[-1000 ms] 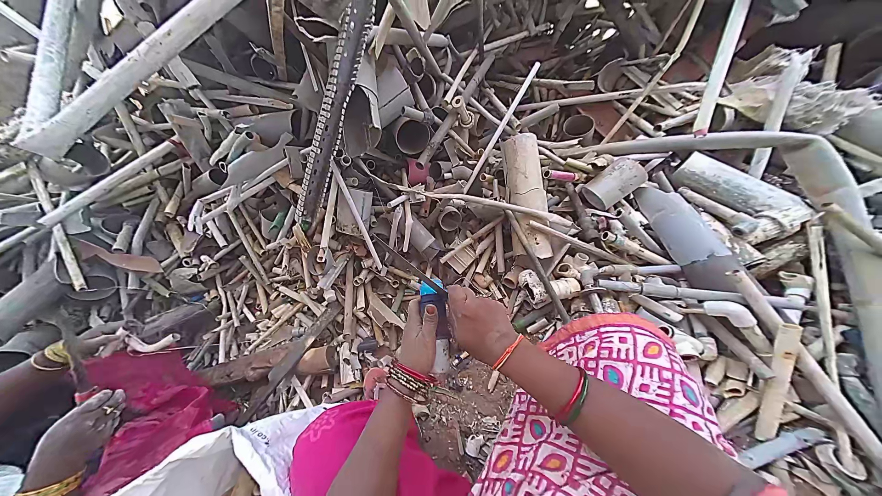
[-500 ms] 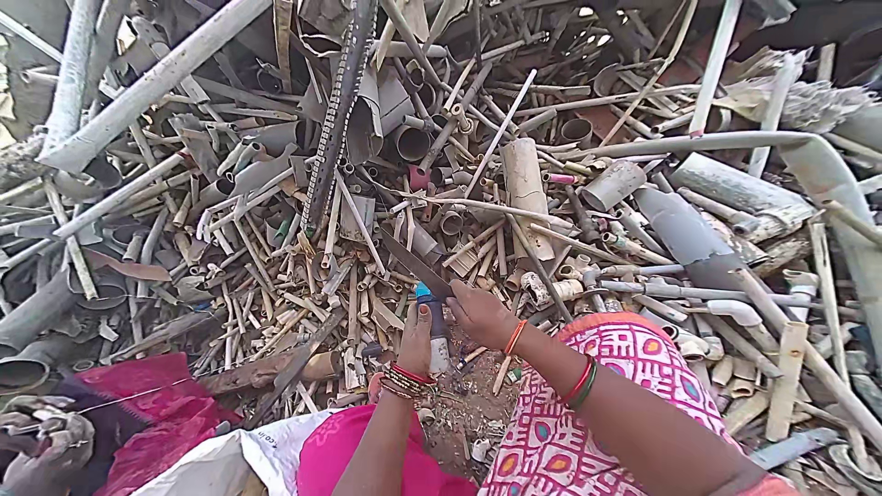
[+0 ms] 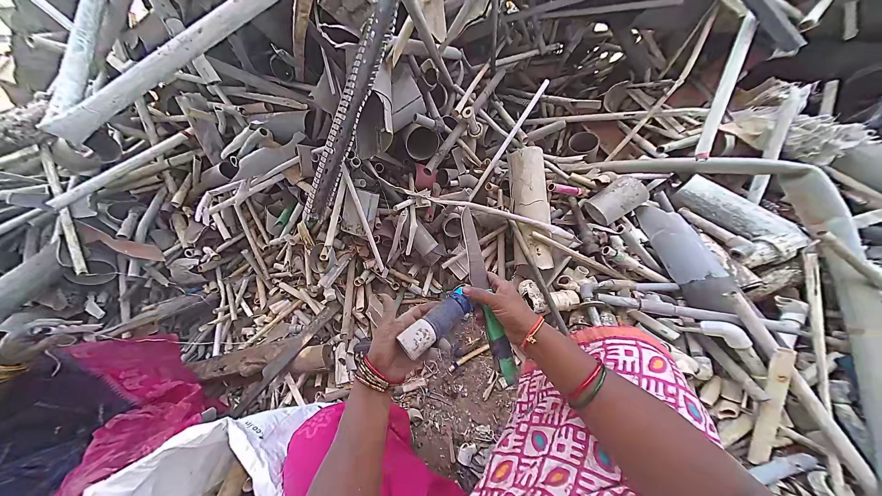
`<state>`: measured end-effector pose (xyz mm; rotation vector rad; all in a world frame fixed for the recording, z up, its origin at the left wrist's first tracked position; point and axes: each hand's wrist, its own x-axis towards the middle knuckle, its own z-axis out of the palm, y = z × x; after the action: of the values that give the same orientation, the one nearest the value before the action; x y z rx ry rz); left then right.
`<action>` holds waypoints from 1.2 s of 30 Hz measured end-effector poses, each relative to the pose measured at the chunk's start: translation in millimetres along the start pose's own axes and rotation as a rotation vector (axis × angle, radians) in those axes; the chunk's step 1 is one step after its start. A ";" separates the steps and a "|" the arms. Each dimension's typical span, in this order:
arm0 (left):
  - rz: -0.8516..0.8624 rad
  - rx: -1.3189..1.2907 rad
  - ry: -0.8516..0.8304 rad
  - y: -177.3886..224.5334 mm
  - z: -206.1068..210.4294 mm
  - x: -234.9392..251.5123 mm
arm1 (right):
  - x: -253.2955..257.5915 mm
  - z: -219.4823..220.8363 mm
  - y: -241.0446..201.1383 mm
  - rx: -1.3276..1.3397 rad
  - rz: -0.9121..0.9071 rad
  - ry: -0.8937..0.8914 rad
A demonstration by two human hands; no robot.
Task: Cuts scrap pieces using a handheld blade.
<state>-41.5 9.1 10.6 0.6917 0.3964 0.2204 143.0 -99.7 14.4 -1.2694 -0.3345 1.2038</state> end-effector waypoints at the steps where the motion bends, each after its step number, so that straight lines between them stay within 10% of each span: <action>1: 0.051 -0.070 0.041 6.0 1.2 -2.2 | -0.3 2.1 0.0 0.051 0.004 0.041; 7: 0.681 0.210 0.590 -24.3 11.5 16.8 | -15.6 19.6 9.1 0.082 -0.010 0.043; 11: 0.678 -0.060 0.805 -15.5 25.4 29.9 | -28.4 22.6 21.0 -0.302 -0.145 -0.296; 17: 0.633 -0.128 0.647 -16.1 15.9 24.1 | -24.9 19.0 33.2 -0.998 -0.666 -0.234; 36: 0.651 -0.068 0.307 -26.5 10.1 16.4 | -39.0 31.2 33.5 -1.269 -0.554 -0.201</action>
<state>-20.6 -11.3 -4.4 0.7052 0.4431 0.9606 86.5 -120.4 12.2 -1.8931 -1.6588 0.5578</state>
